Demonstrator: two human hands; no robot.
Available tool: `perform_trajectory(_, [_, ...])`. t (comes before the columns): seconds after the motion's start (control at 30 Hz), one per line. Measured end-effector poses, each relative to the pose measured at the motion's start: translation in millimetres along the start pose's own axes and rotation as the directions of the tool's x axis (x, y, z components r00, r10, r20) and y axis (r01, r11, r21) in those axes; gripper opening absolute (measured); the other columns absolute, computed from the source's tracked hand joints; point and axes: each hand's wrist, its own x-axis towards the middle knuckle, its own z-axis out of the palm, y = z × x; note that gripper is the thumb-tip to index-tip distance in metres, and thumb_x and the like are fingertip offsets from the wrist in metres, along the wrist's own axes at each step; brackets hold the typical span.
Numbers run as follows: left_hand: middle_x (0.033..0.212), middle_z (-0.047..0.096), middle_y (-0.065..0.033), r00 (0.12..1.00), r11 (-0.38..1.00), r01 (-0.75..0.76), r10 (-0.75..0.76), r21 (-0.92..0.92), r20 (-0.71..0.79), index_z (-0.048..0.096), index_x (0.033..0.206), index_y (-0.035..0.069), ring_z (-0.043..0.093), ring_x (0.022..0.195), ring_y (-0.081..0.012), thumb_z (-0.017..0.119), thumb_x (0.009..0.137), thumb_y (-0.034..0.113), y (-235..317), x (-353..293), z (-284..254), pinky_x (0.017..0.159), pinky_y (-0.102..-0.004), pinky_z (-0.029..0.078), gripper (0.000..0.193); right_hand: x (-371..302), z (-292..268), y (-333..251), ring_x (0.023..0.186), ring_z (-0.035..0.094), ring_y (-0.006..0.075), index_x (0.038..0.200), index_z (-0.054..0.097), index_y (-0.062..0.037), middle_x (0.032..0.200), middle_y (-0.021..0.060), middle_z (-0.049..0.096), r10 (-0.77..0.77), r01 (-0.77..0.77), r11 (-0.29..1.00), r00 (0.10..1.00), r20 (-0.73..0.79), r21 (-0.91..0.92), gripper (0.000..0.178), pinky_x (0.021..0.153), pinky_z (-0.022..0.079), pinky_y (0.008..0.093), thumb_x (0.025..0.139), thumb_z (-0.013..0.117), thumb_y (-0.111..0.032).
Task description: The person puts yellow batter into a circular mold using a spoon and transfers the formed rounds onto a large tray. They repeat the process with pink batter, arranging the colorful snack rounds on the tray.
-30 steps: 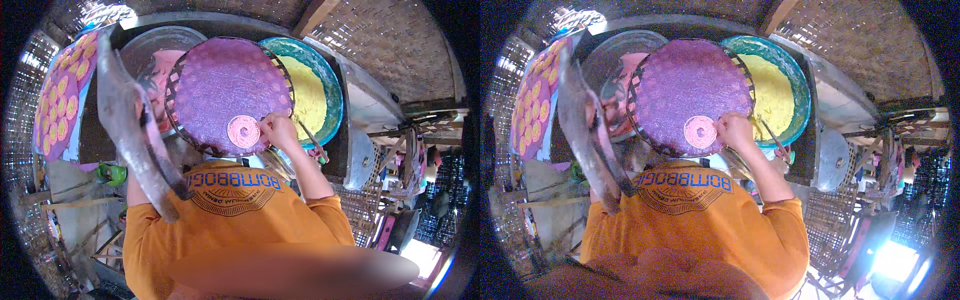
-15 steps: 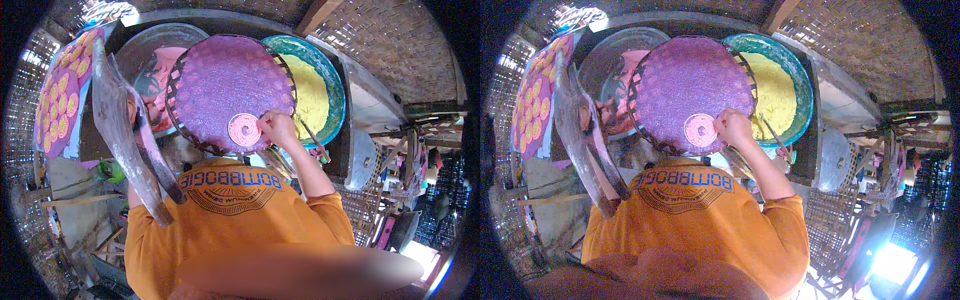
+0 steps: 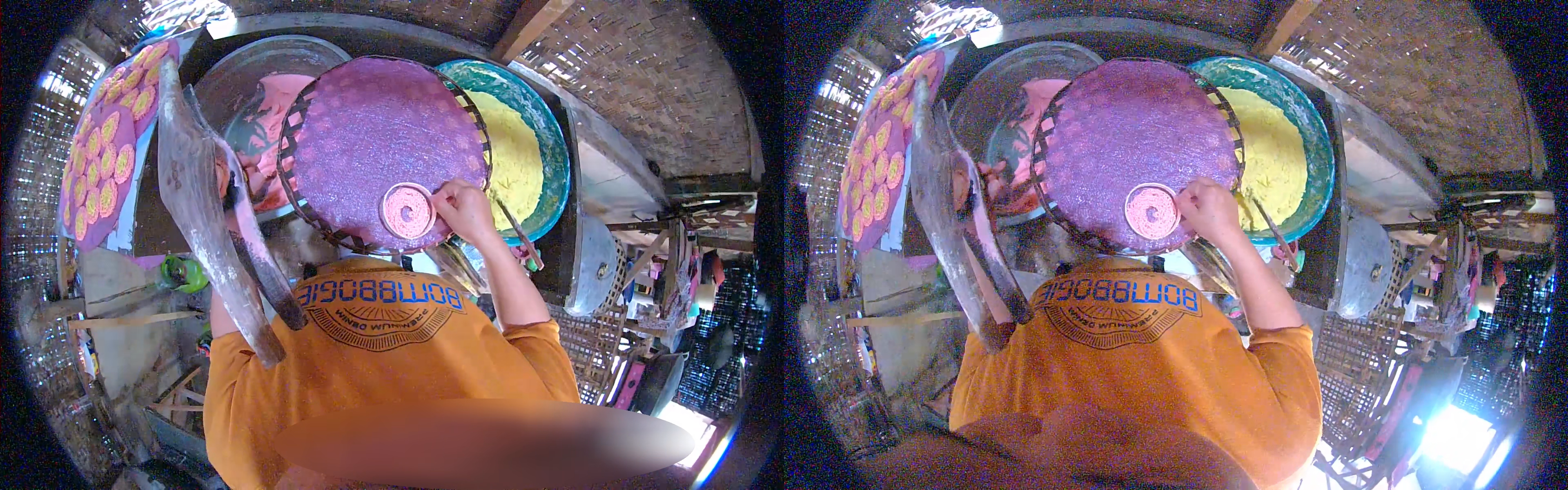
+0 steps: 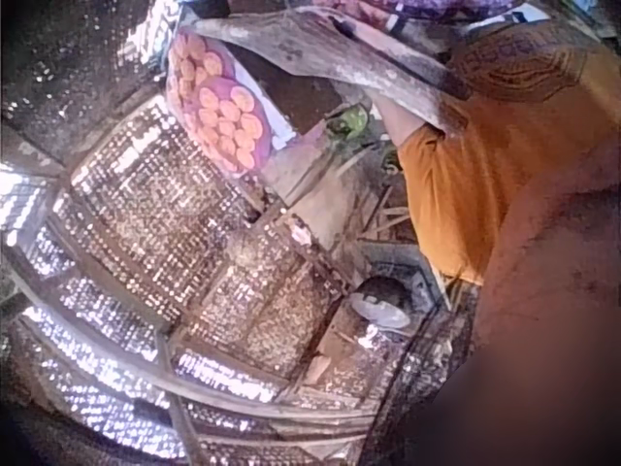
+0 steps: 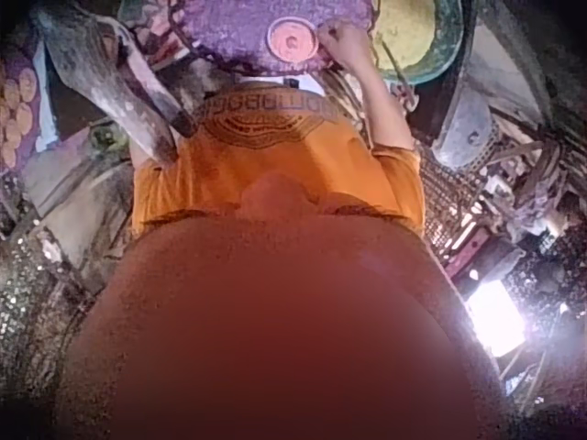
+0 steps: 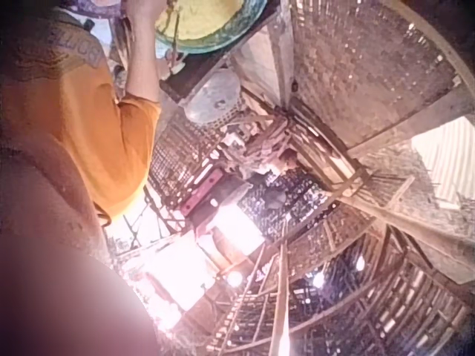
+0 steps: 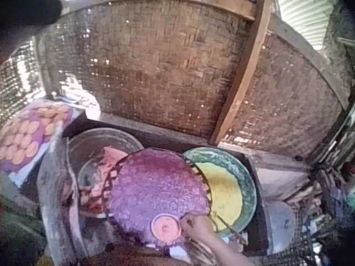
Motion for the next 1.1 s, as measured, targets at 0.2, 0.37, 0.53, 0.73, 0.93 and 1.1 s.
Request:
perform_trajectory(0.2, [0.103, 0.059, -0.0124, 1.0, 1.0, -0.003, 0.003, -0.004, -0.007, 0.056, 0.105, 0.002, 0.056, 0.096, -0.019, 0.069, 0.069, 0.022, -3, -6, 1, 0.083, -0.0329, 0.046, 0.042, 3, -4, -2, 0.063, 0.059, 0.0239, 0.065, 0.063, -0.006, 0.067, 0.009, 0.058, -0.004, 0.003, 0.997, 1.0, -0.016, -0.079, 0.016, 0.057, 0.046, 0.0341, 0.07, 0.063, -0.022])
perform_trajectory(0.37, [0.103, 0.059, -0.0124, 1.0, 1.0, 0.001, -0.002, 0.004, 0.019, 0.056, 0.105, 0.002, 0.056, 0.096, -0.0193, 0.069, 0.069, 0.022, -3, -2, 5, 0.083, -0.0332, 0.046, 0.043, 9, -6, -8, 0.064, 0.059, 0.0273, 0.064, 0.063, -0.0072, 0.068, 0.0097, 0.058, 0.008, -0.003, 0.985, 1.0, 0.029, -0.175, 0.016, 0.059, 0.047, 0.0371, 0.066, 0.062, -0.023])
perform_trajectory(0.53, [0.103, 0.059, -0.0123, 0.999, 1.0, 0.008, -0.009, 0.012, 0.035, 0.055, 0.106, 0.002, 0.056, 0.096, -0.0196, 0.069, 0.07, 0.022, -4, -1, 9, 0.083, -0.0335, 0.046, 0.043, 14, -6, -17, 0.072, 0.06, 0.0304, 0.061, 0.064, -0.0088, 0.071, 0.012, 0.06, 0.041, -0.017, 0.973, 0.994, 0.102, -0.232, 0.017, 0.064, 0.048, 0.0417, 0.064, 0.059, -0.024])
perform_trajectory(0.73, [0.103, 0.059, -0.0121, 0.999, 1.0, 0.007, -0.007, 0.016, 0.038, 0.055, 0.106, 0.002, 0.056, 0.096, -0.0199, 0.068, 0.07, 0.022, -5, -1, 10, 0.083, -0.0339, 0.046, 0.044, 13, -13, -22, 0.068, 0.059, 0.0296, 0.063, 0.061, -0.007, 0.07, 0.0107, 0.058, -0.109, 0.104, 0.962, 0.994, -0.009, -0.252, 0.016, 0.06, 0.047, 0.0407, 0.067, 0.058, -0.022])
perform_trajectory(0.93, [0.103, 0.059, -0.012, 0.998, 1.0, 0.001, -0.002, 0.022, 0.06, 0.055, 0.107, 0.002, 0.056, 0.096, -0.0202, 0.068, 0.07, 0.022, -4, 7, 14, 0.083, -0.0342, 0.046, 0.044, 17, -16, -31, 0.072, 0.059, 0.0311, 0.06, 0.061, -0.0084, 0.073, 0.0135, 0.059, -0.092, 0.12, 0.926, 0.991, 0.092, -0.359, 0.017, 0.064, 0.048, 0.0424, 0.065, 0.059, -0.024])
perform_trajectory(1.1, [0.103, 0.059, -0.0119, 0.997, 1.0, -0.001, 0.0, 0.022, 0.071, 0.054, 0.107, 0.002, 0.056, 0.096, -0.0205, 0.068, 0.07, 0.023, -3, 9, 18, 0.083, -0.0345, 0.046, 0.044, 18, -24, -36, 0.073, 0.06, 0.0319, 0.064, 0.064, -0.0086, 0.075, 0.014, 0.06, -0.017, 0.073, 0.919, 0.989, 0.146, -0.387, 0.021, 0.064, 0.049, 0.0422, 0.065, 0.06, -0.029])
